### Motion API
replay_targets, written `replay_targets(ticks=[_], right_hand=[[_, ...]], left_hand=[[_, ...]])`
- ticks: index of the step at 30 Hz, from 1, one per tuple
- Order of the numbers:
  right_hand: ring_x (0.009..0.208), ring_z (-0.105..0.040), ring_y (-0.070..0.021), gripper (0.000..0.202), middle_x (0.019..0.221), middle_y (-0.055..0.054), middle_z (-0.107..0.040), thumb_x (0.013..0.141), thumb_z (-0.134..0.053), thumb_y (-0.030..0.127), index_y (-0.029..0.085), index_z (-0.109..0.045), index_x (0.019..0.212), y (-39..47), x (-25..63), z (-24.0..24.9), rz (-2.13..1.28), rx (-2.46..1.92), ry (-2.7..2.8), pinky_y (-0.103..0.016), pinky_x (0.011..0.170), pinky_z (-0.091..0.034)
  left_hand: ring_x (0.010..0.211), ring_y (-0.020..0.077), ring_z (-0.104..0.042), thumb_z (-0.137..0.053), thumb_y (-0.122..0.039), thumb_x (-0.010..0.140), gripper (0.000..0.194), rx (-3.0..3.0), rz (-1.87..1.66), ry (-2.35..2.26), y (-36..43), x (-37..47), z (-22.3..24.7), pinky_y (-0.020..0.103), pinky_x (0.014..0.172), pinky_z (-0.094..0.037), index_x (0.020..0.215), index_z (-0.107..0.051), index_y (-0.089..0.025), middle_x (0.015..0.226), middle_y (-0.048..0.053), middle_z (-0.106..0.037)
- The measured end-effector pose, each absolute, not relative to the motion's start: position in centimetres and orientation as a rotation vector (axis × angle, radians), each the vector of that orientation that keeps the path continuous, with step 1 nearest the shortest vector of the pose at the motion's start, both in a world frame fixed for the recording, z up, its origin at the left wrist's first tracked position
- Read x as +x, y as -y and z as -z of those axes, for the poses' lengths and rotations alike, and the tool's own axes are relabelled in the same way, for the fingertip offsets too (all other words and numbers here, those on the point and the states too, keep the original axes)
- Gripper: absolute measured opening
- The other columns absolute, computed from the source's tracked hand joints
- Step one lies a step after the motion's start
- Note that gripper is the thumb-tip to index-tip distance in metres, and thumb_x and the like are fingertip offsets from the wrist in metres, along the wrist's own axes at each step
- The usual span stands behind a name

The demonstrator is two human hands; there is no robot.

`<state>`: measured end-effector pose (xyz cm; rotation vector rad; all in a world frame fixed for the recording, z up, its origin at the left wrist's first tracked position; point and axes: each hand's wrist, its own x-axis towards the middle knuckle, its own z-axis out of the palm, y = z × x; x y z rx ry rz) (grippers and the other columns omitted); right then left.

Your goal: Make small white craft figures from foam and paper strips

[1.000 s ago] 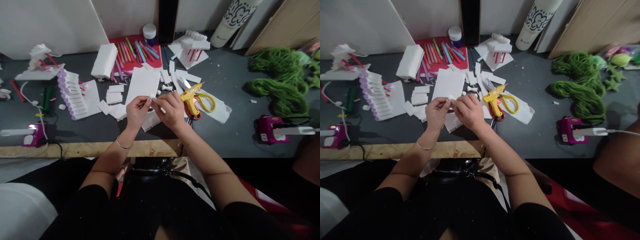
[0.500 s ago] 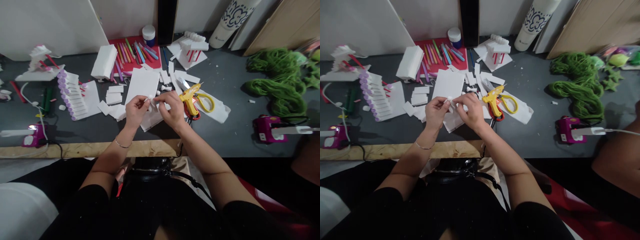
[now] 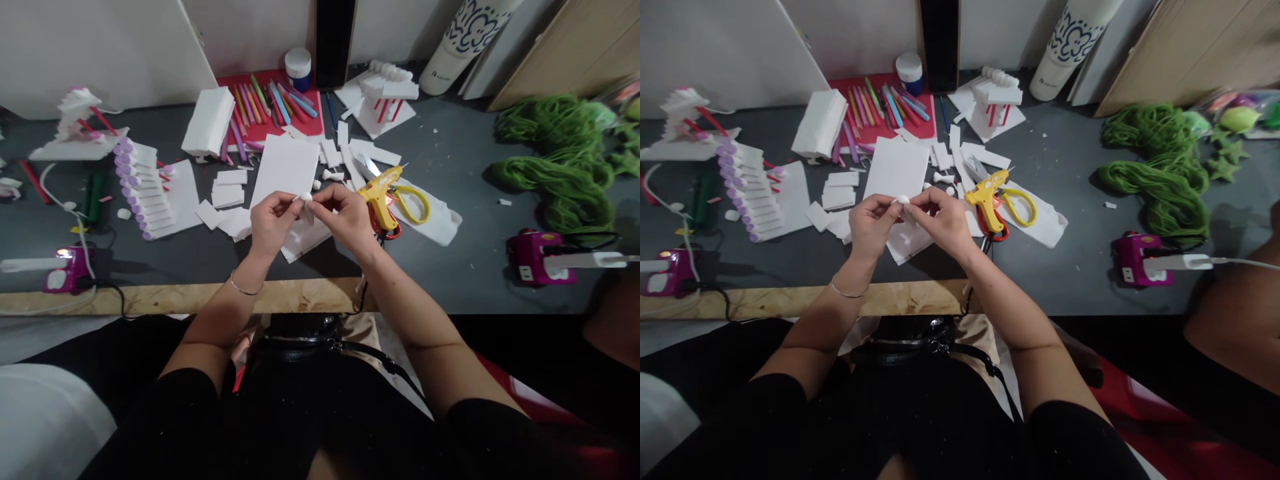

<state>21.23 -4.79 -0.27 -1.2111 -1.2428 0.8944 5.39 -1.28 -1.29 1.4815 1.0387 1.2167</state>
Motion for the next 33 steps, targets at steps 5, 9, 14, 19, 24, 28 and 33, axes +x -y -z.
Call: replay_targets(ticks=[5,9,14,19,24,28,33], right_hand=[[0.062,-0.054,-0.0088,0.015,0.069,0.004,-0.067,0.083,-0.071,0.031,0.021,-0.063,0.074,5.2,20.8,-0.2,-0.771,-1.309,1.249,-0.026,0.06,-0.045],[0.065,-0.055,-0.0103,0.016,0.07,0.003,-0.066,0.085,-0.068,0.03,0.022,-0.061,0.073,5.3,20.7,0.1,-0.627,-1.357,1.285,-0.027,0.062,-0.047],[0.069,-0.058,-0.0127,0.015,0.073,0.001,-0.067,0.091,-0.065,0.029,0.023,-0.061,0.078,5.2,20.9,0.9,-0.372,-1.345,1.388,-0.03,0.065,-0.048],[0.075,-0.063,-0.0151,0.011,0.084,-0.002,-0.075,0.097,-0.062,0.029,0.024,-0.07,0.092,5.3,20.9,1.2,-0.246,-1.261,1.524,-0.034,0.073,-0.051],[0.09,-0.069,-0.0183,0.02,0.097,-0.004,-0.079,0.099,-0.057,0.025,0.026,-0.076,0.107,5.5,20.7,0.9,-0.322,-1.257,1.62,-0.039,0.085,-0.055],[0.091,-0.07,-0.0178,0.024,0.098,-0.004,-0.08,0.1,-0.055,0.026,0.025,-0.077,0.111,5.6,20.8,0.7,-0.362,-1.242,1.637,-0.038,0.084,-0.057],[0.097,-0.072,-0.019,0.028,0.105,-0.006,-0.081,0.1,-0.054,0.022,0.026,-0.077,0.116,5.6,20.9,0.9,-0.326,-1.226,1.648,-0.04,0.091,-0.058]], left_hand=[[0.062,0.0112,-0.071,-0.082,-0.06,0.079,0.041,1.427,-1.19,-1.037,1.9,5.7,1.2,0.022,0.062,-0.062,0.083,-0.078,-0.02,0.071,0.001,-0.076],[0.069,0.0128,-0.075,-0.081,-0.054,0.083,0.035,1.432,-1.182,-1.04,2.4,6.1,1.2,0.024,0.067,-0.064,0.091,-0.081,-0.02,0.08,0.003,-0.081],[0.086,0.0151,-0.078,-0.08,-0.059,0.084,0.04,1.401,-1.224,-1.023,2.9,6.6,1.8,0.028,0.081,-0.066,0.101,-0.083,-0.023,0.101,0.005,-0.083],[0.09,0.015,-0.077,-0.082,-0.063,0.08,0.044,1.332,-1.277,-0.982,2.6,7.0,2.4,0.029,0.085,-0.065,0.102,-0.082,-0.025,0.103,0.004,-0.082],[0.087,0.0143,-0.075,-0.08,-0.065,0.08,0.043,1.338,-1.324,-1.004,1.8,6.8,2.8,0.028,0.083,-0.063,0.097,-0.079,-0.025,0.096,0.002,-0.08],[0.085,0.0132,-0.074,-0.073,-0.066,0.087,0.044,1.423,-1.345,-1.028,2.1,6.7,2.3,0.025,0.078,-0.061,0.098,-0.077,-0.024,0.094,0.003,-0.079],[0.086,0.0144,-0.074,-0.078,-0.064,0.084,0.043,1.481,-1.386,-1.031,2.3,6.8,1.8,0.025,0.077,-0.061,0.095,-0.076,-0.023,0.094,0.003,-0.079]])
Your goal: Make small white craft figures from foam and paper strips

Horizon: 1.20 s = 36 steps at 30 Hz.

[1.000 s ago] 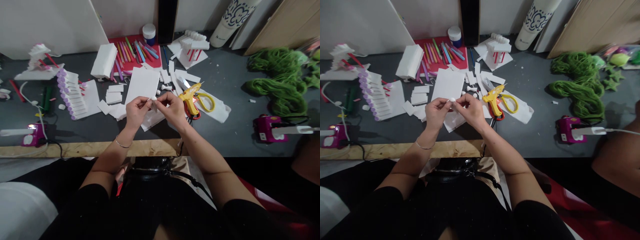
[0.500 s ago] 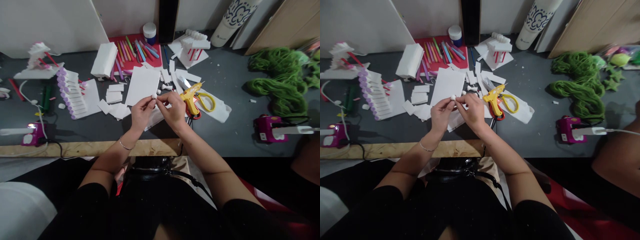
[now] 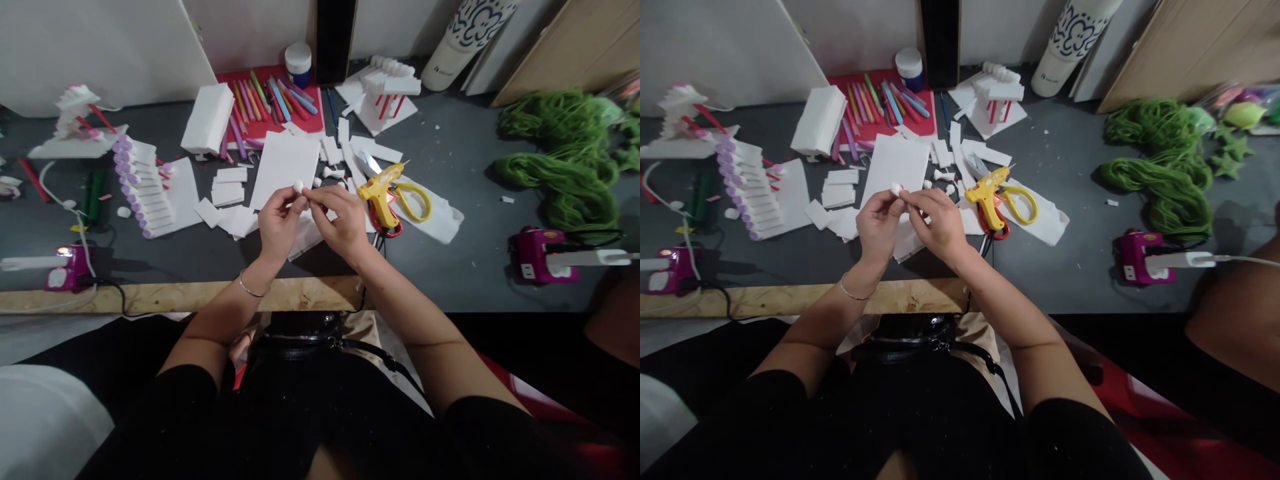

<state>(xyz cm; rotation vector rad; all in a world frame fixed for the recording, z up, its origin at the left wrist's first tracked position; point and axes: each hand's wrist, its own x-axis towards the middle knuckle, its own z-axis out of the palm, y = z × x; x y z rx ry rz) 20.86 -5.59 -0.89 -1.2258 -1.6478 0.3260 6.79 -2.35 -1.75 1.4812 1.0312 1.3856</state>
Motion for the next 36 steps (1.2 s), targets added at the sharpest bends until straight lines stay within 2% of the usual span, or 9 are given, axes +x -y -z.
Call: replay_targets(ticks=[3,7,12,17,23,26,29,32,36], right_hand=[[0.097,-0.072,-0.0191,0.029,0.105,-0.005,-0.081,0.099,-0.054,0.021,0.026,-0.077,0.117,5.7,20.8,0.7,-0.396,-1.221,1.668,-0.041,0.093,-0.058],[0.086,-0.071,-0.0147,0.026,0.096,-0.003,-0.08,0.097,-0.054,0.021,0.023,-0.078,0.107,5.7,21.0,0.4,-0.587,-1.241,1.514,-0.033,0.082,-0.059],[0.077,-0.07,-0.0118,0.018,0.089,0.0,-0.077,0.092,-0.069,0.036,0.022,-0.075,0.1,5.1,21.4,0.5,-0.8,-1.178,1.276,-0.03,0.073,-0.058],[0.07,-0.066,-0.012,0.035,0.076,0.002,-0.069,0.085,-0.078,0.056,0.022,-0.073,0.084,4.7,21.9,0.5,-0.968,-1.062,1.254,-0.031,0.068,-0.056],[0.071,-0.06,-0.0109,0.035,0.078,0.002,-0.068,0.086,-0.076,0.06,0.025,-0.078,0.084,4.8,22.7,0.1,-0.861,-1.037,1.425,-0.029,0.065,-0.049],[0.073,-0.058,-0.011,0.037,0.077,0.002,-0.064,0.087,-0.074,0.061,0.024,-0.075,0.082,4.5,22.6,0.5,-0.838,-1.044,1.428,-0.029,0.065,-0.047],[0.076,-0.059,-0.0105,0.038,0.087,0.001,-0.064,0.086,-0.075,0.06,0.023,-0.07,0.092,4.4,22.1,1.1,-0.886,-1.05,1.3,-0.028,0.07,-0.049],[0.083,-0.06,-0.011,0.045,0.098,-0.001,-0.065,0.084,-0.076,0.064,0.024,-0.065,0.102,4.4,21.5,1.3,-1.023,-1.043,1.184,-0.028,0.074,-0.051],[0.071,-0.051,-0.01,0.049,0.08,0.002,-0.059,0.088,-0.066,0.071,0.023,-0.067,0.094,4.8,21.0,0.5,-1.219,-0.988,1.246,-0.026,0.067,-0.045]], left_hand=[[0.076,0.0129,-0.071,-0.077,-0.066,0.084,0.044,1.438,-1.386,-1.042,2.0,6.7,1.9,0.026,0.074,-0.06,0.089,-0.075,-0.023,0.083,0.001,-0.076],[0.067,0.0105,-0.064,-0.074,-0.066,0.086,0.043,1.415,-1.31,-0.994,1.6,6.5,2.0,0.025,0.071,-0.057,0.087,-0.074,-0.023,0.072,-0.001,-0.069],[0.06,0.0097,-0.058,-0.079,-0.066,0.081,0.044,1.425,-1.183,-0.891,1.6,6.2,1.3,0.026,0.065,-0.054,0.08,-0.071,-0.023,0.066,-0.003,-0.064],[0.058,0.0103,-0.061,-0.088,-0.064,0.071,0.046,1.334,-0.984,-0.763,1.1,5.6,0.5,0.026,0.059,-0.054,0.074,-0.07,-0.023,0.066,-0.002,-0.067],[0.059,0.013,-0.067,-0.095,-0.059,0.063,0.044,1.146,-0.705,-0.706,0.5,4.6,0.3,0.029,0.061,-0.058,0.074,-0.076,-0.021,0.066,0.001,-0.071],[0.058,0.011,-0.062,-0.095,-0.055,0.067,0.038,1.166,-0.752,-0.74,0.5,4.8,0.5,0.026,0.058,-0.053,0.076,-0.08,-0.02,0.065,0.001,-0.07],[0.058,0.0089,-0.057,-0.095,-0.053,0.067,0.033,1.163,-0.902,-0.762,0.6,5.4,1.0,0.024,0.057,-0.049,0.074,-0.082,-0.024,0.064,-0.001,-0.067],[0.073,0.0095,-0.062,-0.096,-0.052,0.066,0.029,1.144,-1.105,-0.787,0.7,5.9,1.4,0.023,0.067,-0.053,0.077,-0.084,-0.028,0.081,-0.001,-0.068],[0.086,0.0109,-0.063,-0.095,-0.047,0.071,0.024,1.185,-1.224,-0.813,0.9,6.0,1.6,0.024,0.077,-0.056,0.078,-0.083,-0.027,0.091,0.0,-0.062]])
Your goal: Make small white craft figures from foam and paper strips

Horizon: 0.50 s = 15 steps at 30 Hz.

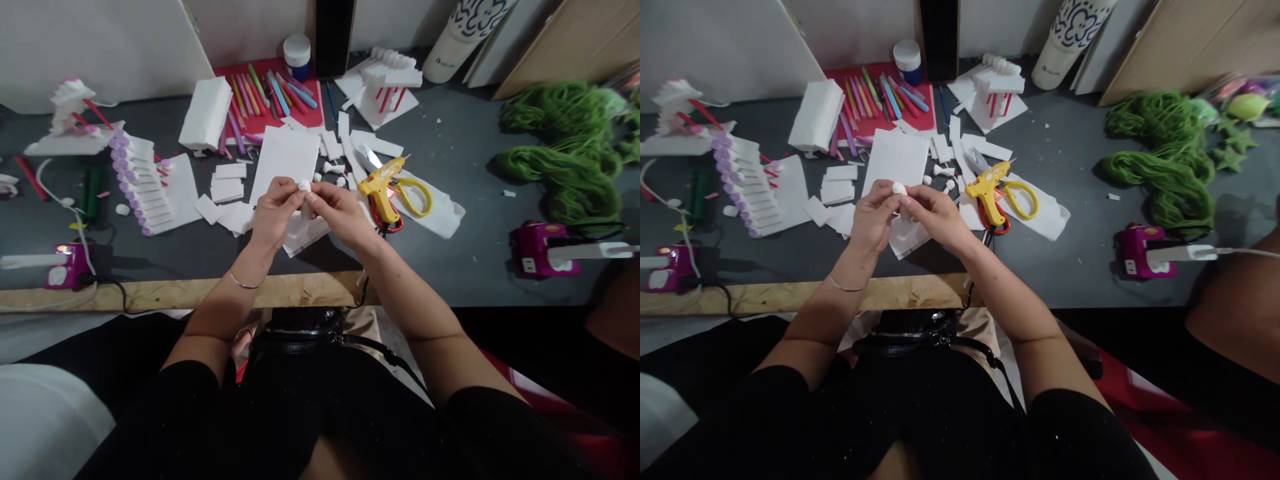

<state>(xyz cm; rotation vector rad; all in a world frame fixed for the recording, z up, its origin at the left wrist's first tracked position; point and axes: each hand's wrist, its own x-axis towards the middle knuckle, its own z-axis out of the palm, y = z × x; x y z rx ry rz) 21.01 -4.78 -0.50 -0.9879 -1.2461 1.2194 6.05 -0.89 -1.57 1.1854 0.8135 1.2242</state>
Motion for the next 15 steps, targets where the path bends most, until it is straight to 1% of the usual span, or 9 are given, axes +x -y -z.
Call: replay_targets(ticks=[3,7,9,11,13,15], right_hand=[[0.066,-0.043,-0.0097,0.049,0.068,0.005,-0.05,0.091,-0.063,0.069,0.022,-0.065,0.081,5.0,21.3,-0.3,-1.256,-0.999,1.289,-0.026,0.063,-0.039],[0.065,-0.041,-0.0093,0.049,0.067,0.005,-0.049,0.088,-0.068,0.068,0.021,-0.062,0.074,4.9,22.0,-0.8,-1.286,-1.036,1.273,-0.026,0.061,-0.034],[0.065,-0.04,-0.0091,0.045,0.066,0.005,-0.047,0.089,-0.069,0.061,0.021,-0.06,0.072,4.8,22.3,-0.8,-1.286,-1.06,1.275,-0.026,0.061,-0.033],[0.065,-0.039,-0.0091,0.038,0.065,0.006,-0.046,0.091,-0.069,0.052,0.021,-0.059,0.071,4.8,22.6,-0.7,-1.279,-1.075,1.304,-0.026,0.06,-0.032],[0.064,-0.04,-0.0088,0.032,0.065,0.005,-0.047,0.092,-0.067,0.043,0.02,-0.06,0.071,4.8,22.9,-0.8,-1.282,-1.084,1.355,-0.026,0.06,-0.032],[0.064,-0.041,-0.0086,0.028,0.065,0.005,-0.05,0.093,-0.064,0.038,0.02,-0.06,0.071,4.9,23.2,-0.9,-1.303,-1.1,1.409,-0.025,0.06,-0.033]], left_hand=[[0.081,0.0111,-0.062,-0.092,-0.048,0.074,0.024,1.232,-1.201,-0.772,1.0,6.1,1.5,0.026,0.072,-0.057,0.078,-0.081,-0.026,0.088,0.0,-0.06],[0.079,0.0119,-0.066,-0.088,-0.048,0.079,0.025,1.342,-1.149,-0.705,0.9,6.0,1.2,0.028,0.072,-0.059,0.087,-0.08,-0.026,0.089,0.0,-0.067],[0.081,0.0121,-0.067,-0.087,-0.047,0.079,0.027,1.441,-1.119,-0.697,0.7,5.6,0.8,0.028,0.076,-0.059,0.094,-0.079,-0.025,0.09,0.0,-0.071],[0.082,0.0123,-0.067,-0.087,-0.045,0.08,0.031,1.558,-1.075,-0.715,0.6,5.2,0.1,0.027,0.077,-0.058,0.1,-0.078,-0.024,0.092,0.001,-0.073],[0.081,0.0127,-0.067,-0.083,-0.044,0.082,0.03,1.678,-0.987,-0.735,0.5,4.7,-0.6,0.025,0.073,-0.056,0.103,-0.076,-0.022,0.093,0.003,-0.074],[0.078,0.0127,-0.067,-0.079,-0.039,0.085,0.024,1.772,-0.902,-0.74,0.5,4.3,-1.3,0.024,0.069,-0.055,0.099,-0.074,-0.02,0.092,0.003,-0.074]])
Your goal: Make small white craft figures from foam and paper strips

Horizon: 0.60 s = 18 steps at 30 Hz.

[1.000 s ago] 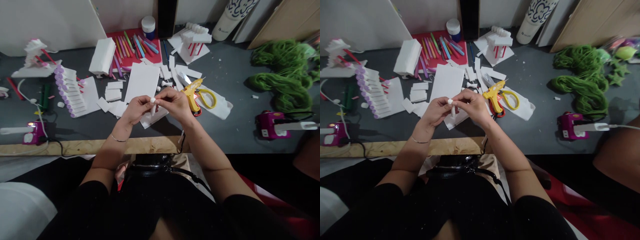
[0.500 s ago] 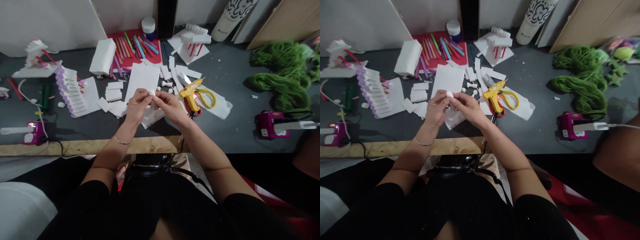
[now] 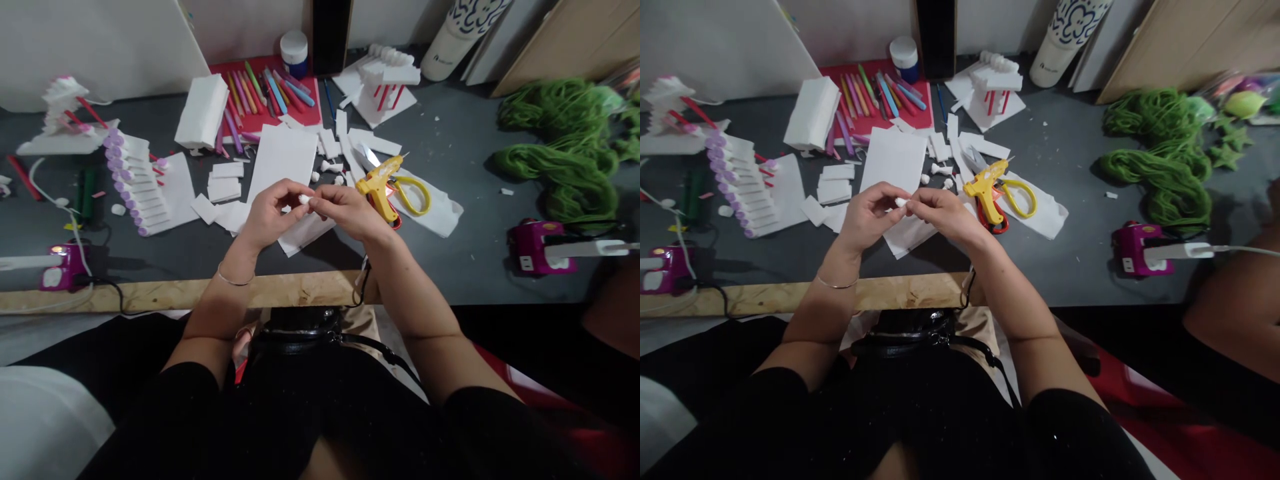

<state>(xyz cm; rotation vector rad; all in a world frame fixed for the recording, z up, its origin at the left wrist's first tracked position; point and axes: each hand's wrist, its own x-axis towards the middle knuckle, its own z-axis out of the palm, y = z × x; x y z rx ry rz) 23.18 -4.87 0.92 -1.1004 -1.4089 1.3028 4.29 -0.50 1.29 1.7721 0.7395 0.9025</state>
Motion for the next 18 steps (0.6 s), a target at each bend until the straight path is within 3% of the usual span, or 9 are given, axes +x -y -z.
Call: replay_targets(ticks=[6,11,18], right_hand=[[0.064,-0.047,-0.0083,0.025,0.066,0.003,-0.059,0.092,-0.065,0.037,0.019,-0.065,0.075,5.0,23.6,-1.1,-1.357,-1.164,1.483,-0.025,0.06,-0.037],[0.071,-0.055,-0.0108,0.023,0.08,0.0,-0.069,0.089,-0.07,0.037,0.017,-0.073,0.099,5.4,23.4,-0.9,-1.152,-1.258,1.502,-0.027,0.065,-0.041],[0.083,-0.057,-0.018,0.016,0.09,-0.006,-0.072,0.098,-0.059,0.03,0.019,-0.07,0.096,5.0,23.0,-0.4,-0.586,-1.361,1.891,-0.034,0.08,-0.044]], left_hand=[[0.068,0.0099,-0.062,-0.068,-0.016,0.077,0.008,1.904,-0.954,-0.823,1.1,4.5,-1.4,0.022,0.063,-0.049,0.085,-0.07,-0.018,0.08,0.0,-0.071],[0.059,0.008,-0.052,-0.068,-0.019,0.076,0.003,1.812,-0.994,-0.933,1.0,4.9,-0.8,0.021,0.055,-0.042,0.078,-0.069,-0.018,0.07,-0.002,-0.066],[0.054,0.008,-0.051,-0.076,-0.023,0.073,0.008,1.497,-0.955,-0.915,0.2,5.0,0.3,0.021,0.053,-0.041,0.076,-0.069,-0.019,0.063,-0.004,-0.06]])
